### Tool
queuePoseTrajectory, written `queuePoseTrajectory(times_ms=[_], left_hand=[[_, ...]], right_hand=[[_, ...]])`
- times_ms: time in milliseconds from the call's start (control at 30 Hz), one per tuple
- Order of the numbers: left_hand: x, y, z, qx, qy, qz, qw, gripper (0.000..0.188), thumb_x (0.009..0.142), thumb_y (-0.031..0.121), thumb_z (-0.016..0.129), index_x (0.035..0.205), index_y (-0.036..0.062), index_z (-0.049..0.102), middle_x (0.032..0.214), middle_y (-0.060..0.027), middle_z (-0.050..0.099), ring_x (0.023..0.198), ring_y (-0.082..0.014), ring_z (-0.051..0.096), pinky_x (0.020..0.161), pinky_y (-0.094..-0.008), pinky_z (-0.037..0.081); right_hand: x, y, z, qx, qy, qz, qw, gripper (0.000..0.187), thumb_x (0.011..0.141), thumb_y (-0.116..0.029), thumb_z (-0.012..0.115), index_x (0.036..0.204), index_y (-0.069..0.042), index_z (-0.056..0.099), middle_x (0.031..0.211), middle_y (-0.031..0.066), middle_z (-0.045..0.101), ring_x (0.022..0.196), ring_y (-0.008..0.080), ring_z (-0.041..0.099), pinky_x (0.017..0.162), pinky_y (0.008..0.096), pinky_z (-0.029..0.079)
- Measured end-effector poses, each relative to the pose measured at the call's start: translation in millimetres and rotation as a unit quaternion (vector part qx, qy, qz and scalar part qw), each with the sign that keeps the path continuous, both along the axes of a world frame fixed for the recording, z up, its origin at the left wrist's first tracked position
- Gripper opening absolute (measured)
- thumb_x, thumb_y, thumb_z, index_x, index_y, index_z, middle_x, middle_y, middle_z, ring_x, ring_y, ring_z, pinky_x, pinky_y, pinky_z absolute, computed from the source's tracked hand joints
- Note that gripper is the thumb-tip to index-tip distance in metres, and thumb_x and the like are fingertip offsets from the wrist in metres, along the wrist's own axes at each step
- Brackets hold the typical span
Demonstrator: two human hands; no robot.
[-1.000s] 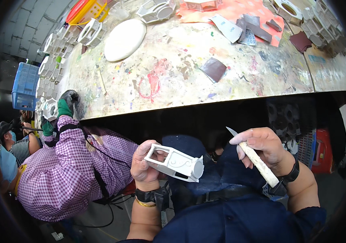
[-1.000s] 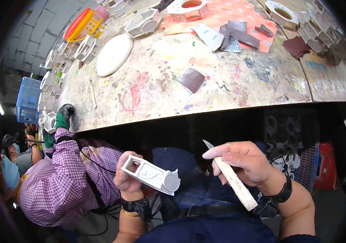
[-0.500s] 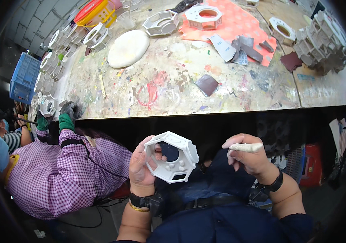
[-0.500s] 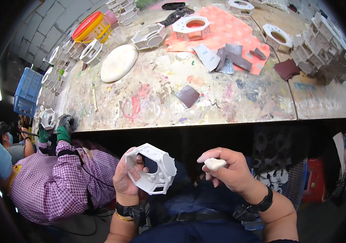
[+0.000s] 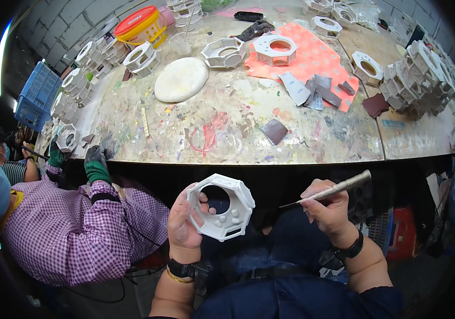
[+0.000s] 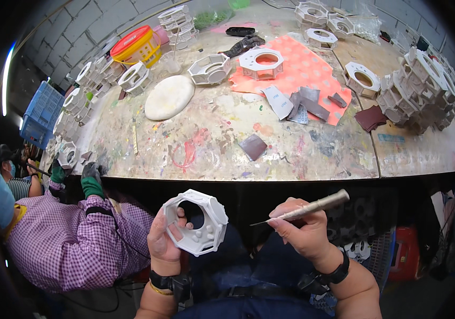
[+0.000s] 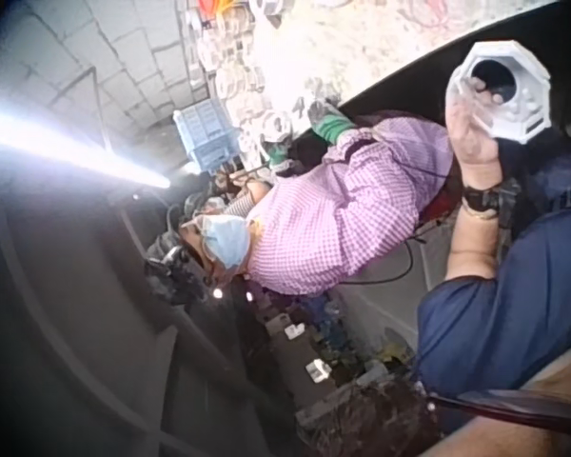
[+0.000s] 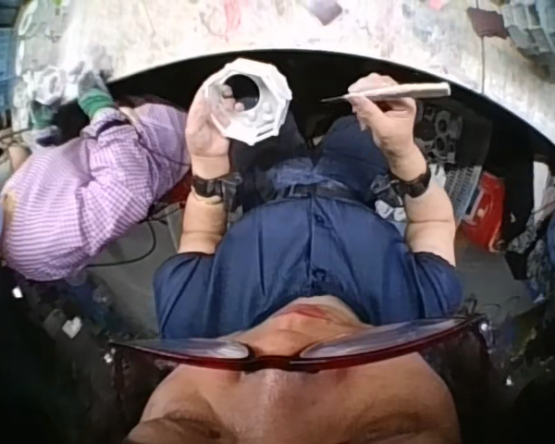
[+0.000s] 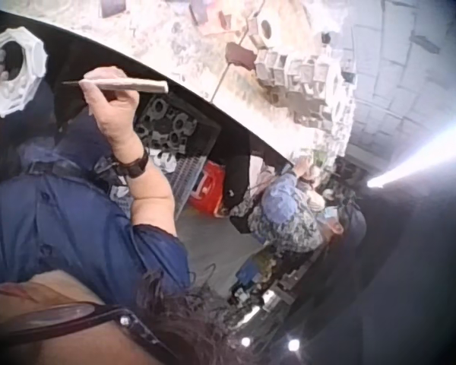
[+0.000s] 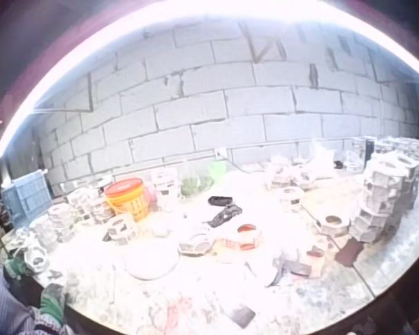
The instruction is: Finishing and assembling white plastic octagonal components using a knife, brush, and adhesive at a workshop workbench.
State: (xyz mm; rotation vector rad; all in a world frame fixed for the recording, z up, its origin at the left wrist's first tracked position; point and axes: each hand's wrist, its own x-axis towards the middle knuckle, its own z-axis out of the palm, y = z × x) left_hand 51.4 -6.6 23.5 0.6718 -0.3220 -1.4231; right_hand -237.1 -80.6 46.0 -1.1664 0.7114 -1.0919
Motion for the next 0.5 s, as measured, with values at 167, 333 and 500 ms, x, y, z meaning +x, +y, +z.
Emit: queuePoseTrajectory(times_ms=[167,333,500], left_hand=[[5,-4,2,0.001,0.001,0.010,1.000,0.051,0.085,0.020,0.067,0.128,-0.0006,0.046,0.101,-0.0132,0.060,0.084,-0.0198,0.060,0.080,-0.0422,0.052],[1,-11,11,0.014,-0.007,0.025,1.000,0.051,0.085,0.021,0.066,0.127,-0.0010,0.046,0.101,-0.0127,0.059,0.084,-0.0198,0.060,0.080,-0.0409,0.052],[10,-2,22,-0.011,-0.008,0.087,0.996,0.049,0.086,0.020,0.063,0.127,-0.0021,0.045,0.100,-0.0122,0.058,0.082,-0.0193,0.058,0.082,-0.0418,0.049]], right_hand=[[15,-4,10,-0.119,0.062,-0.002,0.991,0.005,0.082,0.000,0.067,0.087,-0.001,0.066,0.072,0.0057,0.060,0.058,0.0090,0.054,0.051,0.0228,0.040],[36,-12,24,-0.277,0.128,-0.015,0.952,0.022,0.075,0.003,0.065,0.096,-0.002,0.069,0.074,0.0097,0.064,0.059,0.0217,0.059,0.053,0.0290,0.046],[53,-25,30,-0.346,0.146,-0.024,0.926,0.027,0.076,0.000,0.066,0.102,-0.001,0.067,0.076,0.0121,0.066,0.065,0.0213,0.064,0.055,0.0278,0.049]])
